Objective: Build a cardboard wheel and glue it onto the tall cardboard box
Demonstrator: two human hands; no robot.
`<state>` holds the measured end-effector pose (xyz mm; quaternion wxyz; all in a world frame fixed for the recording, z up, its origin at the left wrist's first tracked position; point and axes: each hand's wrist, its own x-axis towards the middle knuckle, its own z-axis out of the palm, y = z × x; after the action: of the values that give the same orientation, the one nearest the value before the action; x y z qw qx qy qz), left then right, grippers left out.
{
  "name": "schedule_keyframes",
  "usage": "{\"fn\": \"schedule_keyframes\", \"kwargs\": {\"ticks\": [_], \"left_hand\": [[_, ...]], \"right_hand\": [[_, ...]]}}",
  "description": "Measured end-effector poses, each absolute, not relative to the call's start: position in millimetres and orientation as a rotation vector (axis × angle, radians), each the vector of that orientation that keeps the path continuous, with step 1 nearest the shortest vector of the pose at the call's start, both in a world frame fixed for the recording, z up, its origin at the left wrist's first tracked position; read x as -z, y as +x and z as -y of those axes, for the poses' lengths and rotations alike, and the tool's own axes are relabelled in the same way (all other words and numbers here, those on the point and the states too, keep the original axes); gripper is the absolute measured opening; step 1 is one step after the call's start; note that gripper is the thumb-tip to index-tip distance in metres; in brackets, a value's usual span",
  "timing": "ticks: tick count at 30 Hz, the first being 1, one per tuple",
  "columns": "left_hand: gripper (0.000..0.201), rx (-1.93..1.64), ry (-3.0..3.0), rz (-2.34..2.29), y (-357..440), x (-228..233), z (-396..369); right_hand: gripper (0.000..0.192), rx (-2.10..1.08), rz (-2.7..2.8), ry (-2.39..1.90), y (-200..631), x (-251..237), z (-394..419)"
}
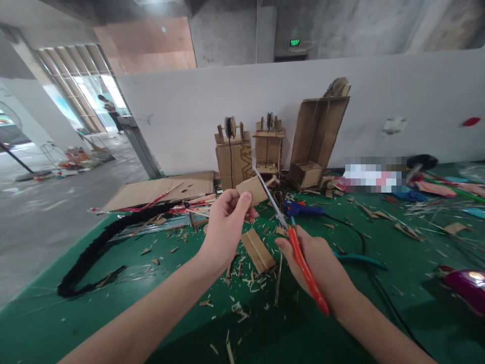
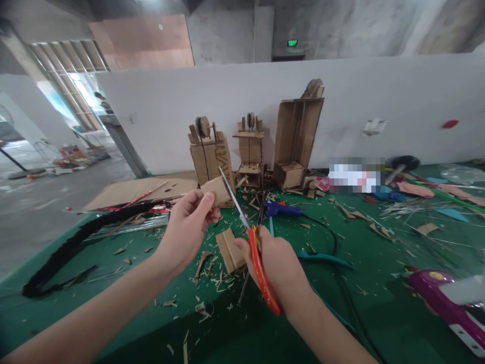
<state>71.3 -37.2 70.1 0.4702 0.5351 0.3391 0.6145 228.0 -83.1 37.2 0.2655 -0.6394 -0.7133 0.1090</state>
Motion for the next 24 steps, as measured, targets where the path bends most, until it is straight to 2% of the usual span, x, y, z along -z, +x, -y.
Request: {"fn": "schedule_keyframes", "kwargs": {"ticks": [7, 12, 19, 24], "left_hand": [[0.016, -1.449, 1.598, -0.935, 55, -74, 33], [0.008, -1.432, 1.802, -0.986, 41, -83, 33], [0.014, -1.258, 1.966, -1.038, 29, -87, 28], [0.018, -1.122, 2.014, -1.002, 24, -95, 26]], "right_hand": [[0.03, -0.416, 1.858, -1.574, 233, -31, 79], [0.039, -0.489, 1.817, -1.47, 239, -30, 78], [0.05, -0.409, 2.035, -1.22, 250, -37, 79], [0.038, -0.458, 2.01, -1.231, 248, -33, 75]]}}
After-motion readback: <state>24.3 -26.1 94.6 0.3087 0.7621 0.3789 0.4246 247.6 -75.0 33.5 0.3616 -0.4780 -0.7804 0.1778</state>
